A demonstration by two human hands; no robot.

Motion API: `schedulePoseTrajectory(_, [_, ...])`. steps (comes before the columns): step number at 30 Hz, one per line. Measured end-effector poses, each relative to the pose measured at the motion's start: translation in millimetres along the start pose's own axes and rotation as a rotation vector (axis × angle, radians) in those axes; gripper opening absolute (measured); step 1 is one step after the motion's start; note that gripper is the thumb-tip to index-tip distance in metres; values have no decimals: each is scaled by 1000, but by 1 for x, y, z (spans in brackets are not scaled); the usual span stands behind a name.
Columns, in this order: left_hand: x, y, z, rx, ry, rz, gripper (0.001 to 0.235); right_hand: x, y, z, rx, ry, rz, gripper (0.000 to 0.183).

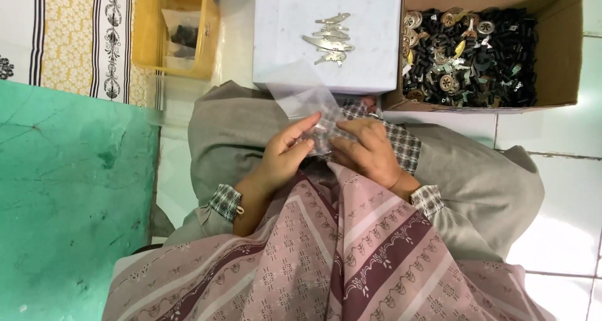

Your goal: The person picks small metal clips from a white box and places them into a clear plastic bag. They then seal the bag and place it into a yellow container. The person also handles a roll of tape and a cardboard box filled with various hardware items.

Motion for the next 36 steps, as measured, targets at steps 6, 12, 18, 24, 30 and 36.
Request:
schedulePoseTrajectory(6, [12, -3, 1, 55, 3, 126, 47, 10, -13, -16, -59, 69, -21, 14])
schedulePoseTrajectory(12, [21, -10, 0, -24, 109, 165, 47, 6, -14, -19, -72, 239, -152, 10])
schedulePoseTrajectory(18, [23, -3, 7, -138, 414, -149, 68, 0, -9, -10, -117, 326, -234, 9])
schedulePoseTrajectory(24, [37, 12, 11, -135, 224, -249, 76, -12, 11, 21, -59, 326, -305, 13])
schedulePoseTrajectory(30, [38, 13, 6, -160, 334, -302, 23, 1, 14, 15, 18, 357, -352, 19])
schedulePoseTrajectory(36, [31, 11, 7, -151, 366, -296, 16, 2, 16, 17, 0, 663, -711, 18])
Point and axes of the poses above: each hand's wrist, its own z-axis away from the middle knuckle, its own y-axis out of the palm, x = y × z, the point moved 3 cm from there along -z, towards the middle knuckle, and after that the axes turned 12 degrees about -x, right-handed, at the moved point
